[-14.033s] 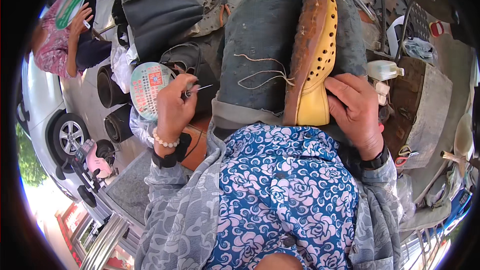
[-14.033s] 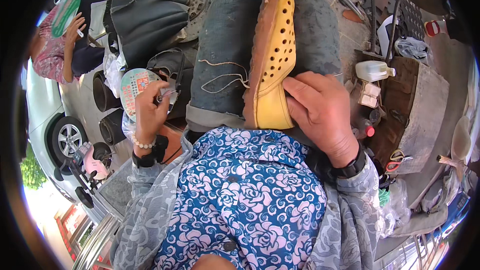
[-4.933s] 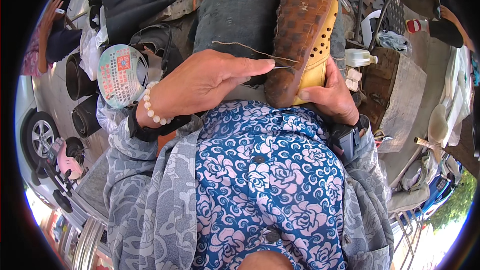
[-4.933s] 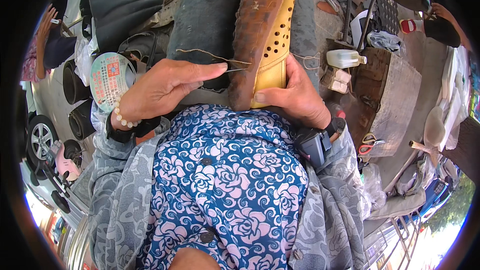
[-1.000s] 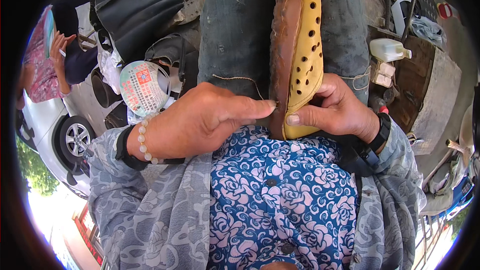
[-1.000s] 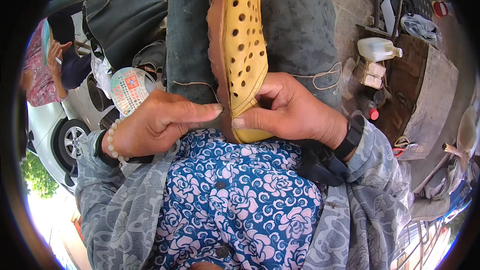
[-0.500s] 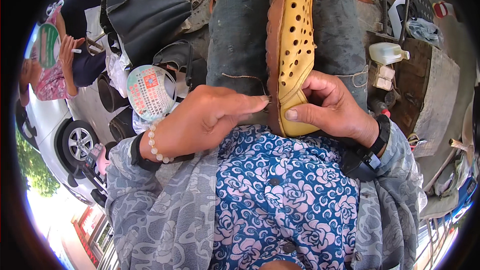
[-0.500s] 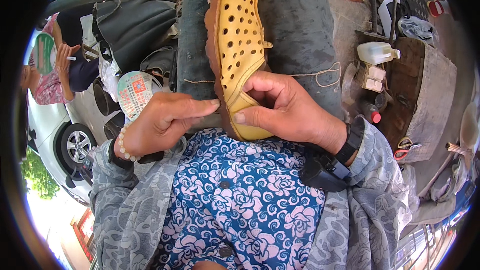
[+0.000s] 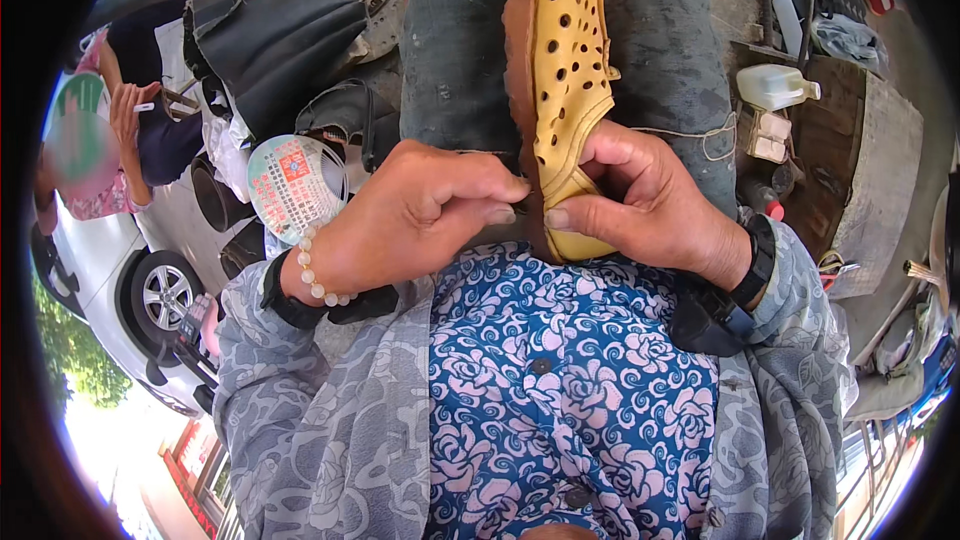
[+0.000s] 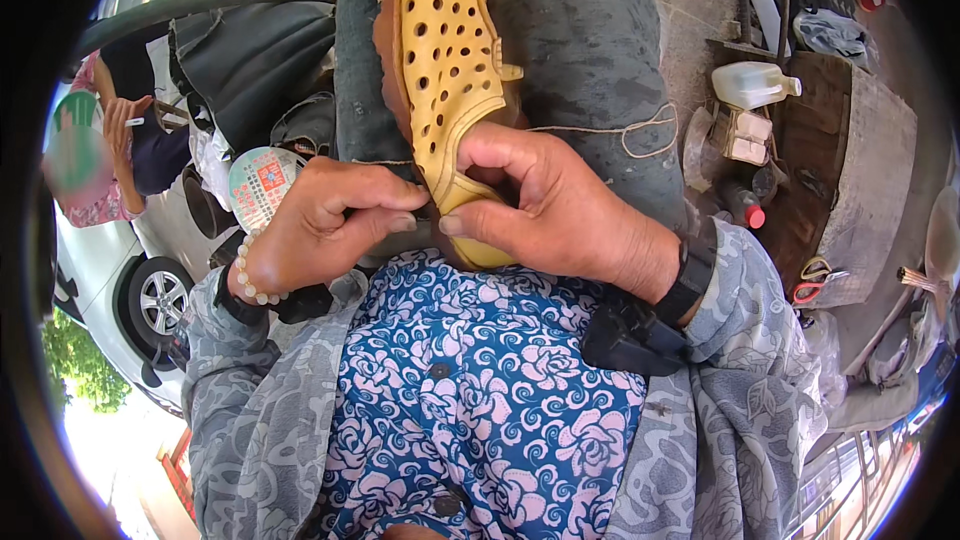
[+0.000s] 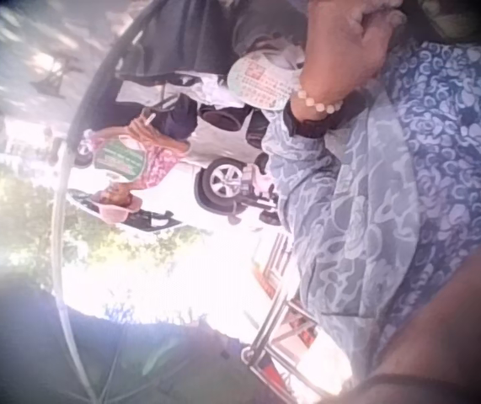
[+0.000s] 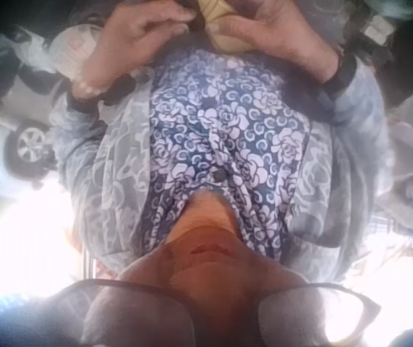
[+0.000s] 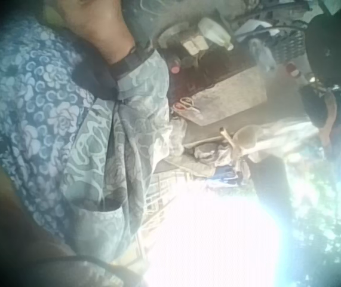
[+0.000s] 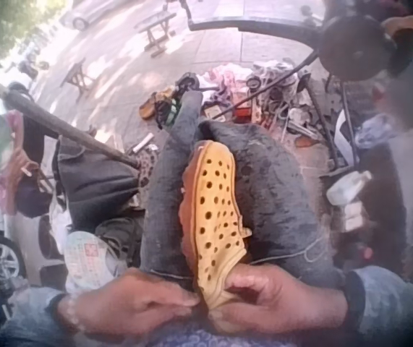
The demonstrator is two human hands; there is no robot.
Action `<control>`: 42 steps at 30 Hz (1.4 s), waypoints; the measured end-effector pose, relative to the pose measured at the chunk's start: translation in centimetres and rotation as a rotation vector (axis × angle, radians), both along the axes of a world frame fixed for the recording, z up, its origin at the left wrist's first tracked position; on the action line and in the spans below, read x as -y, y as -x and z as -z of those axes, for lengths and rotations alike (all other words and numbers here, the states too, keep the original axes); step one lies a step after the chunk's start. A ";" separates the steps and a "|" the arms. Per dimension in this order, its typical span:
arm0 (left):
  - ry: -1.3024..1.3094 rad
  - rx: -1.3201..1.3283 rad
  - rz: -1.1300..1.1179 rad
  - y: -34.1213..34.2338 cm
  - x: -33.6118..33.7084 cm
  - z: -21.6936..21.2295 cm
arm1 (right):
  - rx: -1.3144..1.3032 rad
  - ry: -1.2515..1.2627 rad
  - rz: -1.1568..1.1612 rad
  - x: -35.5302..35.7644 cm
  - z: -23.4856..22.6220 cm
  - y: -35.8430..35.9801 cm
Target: Stitching a yellow leather shoe using a needle and thread.
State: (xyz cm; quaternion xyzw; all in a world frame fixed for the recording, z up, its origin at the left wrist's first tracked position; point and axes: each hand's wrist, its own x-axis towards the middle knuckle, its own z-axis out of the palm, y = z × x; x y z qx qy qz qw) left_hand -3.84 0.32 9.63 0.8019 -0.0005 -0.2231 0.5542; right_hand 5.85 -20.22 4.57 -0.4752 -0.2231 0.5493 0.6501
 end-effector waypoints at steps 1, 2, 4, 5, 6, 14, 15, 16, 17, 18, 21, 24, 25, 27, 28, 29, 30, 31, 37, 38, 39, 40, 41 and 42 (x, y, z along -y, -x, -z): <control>0.000 0.074 0.017 0.2 -0.1 0.3 | 0.127 0.017 0.005 0.0 -0.5 0.1; 0.001 0.082 0.025 0.5 -0.4 0.3 | 0.256 0.035 0.013 0.1 -1.0 0.1; -0.032 -0.080 -0.024 1.4 -1.1 0.2 | 0.492 -0.019 -0.046 1.4 -2.2 -0.6; -0.028 -0.072 -0.014 1.7 -1.6 0.7 | 0.590 -0.061 -0.031 2.0 -2.5 -0.8; -0.041 -0.049 -0.075 2.9 -2.0 0.9 | 0.568 -0.098 -0.123 2.5 -3.1 -1.8; 0.086 -0.054 -0.197 4.2 -2.3 2.8 | 1.195 0.175 0.059 2.0 -3.1 -2.9; 0.090 -0.076 -0.192 4.3 -2.4 2.7 | 1.437 0.256 0.011 1.5 -2.3 -2.5; 0.080 -0.082 -0.184 4.4 -2.4 2.7 | 1.455 0.212 0.006 1.6 -1.6 -2.5; 0.099 -0.040 -0.192 4.3 -2.1 2.7 | 1.446 0.212 0.021 2.2 -2.0 -2.8; 0.113 -0.009 -0.209 4.5 -1.9 2.6 | 1.325 0.136 0.013 2.6 -3.0 -3.3; 0.058 0.050 -0.213 5.6 -1.5 1.4 | 1.055 -0.089 -0.053 3.0 -5.8 -5.0; 0.041 0.209 -0.222 5.9 -0.9 2.2 | 0.642 -0.221 -0.078 3.4 -4.8 -3.6; 0.052 0.330 -0.240 5.9 -0.8 2.6 | 0.430 -0.291 -0.076 3.2 -4.2 -3.0; 0.091 0.233 -0.310 5.7 -0.1 1.8 | 0.655 -0.447 -0.132 2.4 -4.0 -1.9; 0.093 0.130 -0.349 5.4 0.1 1.6 | 0.737 -0.435 -0.203 1.9 -4.2 -1.5; 0.094 0.029 -0.387 5.1 0.3 1.4 | 0.818 -0.420 -0.275 1.6 -4.4 -1.2; 0.106 -0.014 -0.423 5.2 0.6 1.4 | 0.816 -0.422 -0.272 1.2 -4.5 -1.2; 0.104 -0.015 -0.421 5.1 0.7 1.4 | 0.818 -0.416 -0.334 0.9 -4.6 -1.4; 0.049 0.008 -0.434 5.1 0.5 1.3 | 0.828 -0.403 -0.406 1.2 -4.6 -1.9; 0.032 -0.014 -0.375 5.1 0.2 1.3 | 0.825 -0.405 -0.391 1.4 -4.5 -1.8; 0.018 -0.041 -0.311 5.1 -0.1 1.4 | 0.824 -0.406 -0.391 1.5 -4.5 -1.7; 0.018 -0.041 -0.310 4.9 -0.1 1.2 | 0.801 -0.390 -0.373 1.6 -4.5 -1.6; 0.016 0.011 -0.290 4.6 -0.1 0.9 | 0.778 -0.373 -0.354 1.6 -4.5 -1.5; 0.011 0.065 -0.271 4.4 0.1 0.6 | 0.780 -0.374 -0.353 1.6 -4.6 -1.5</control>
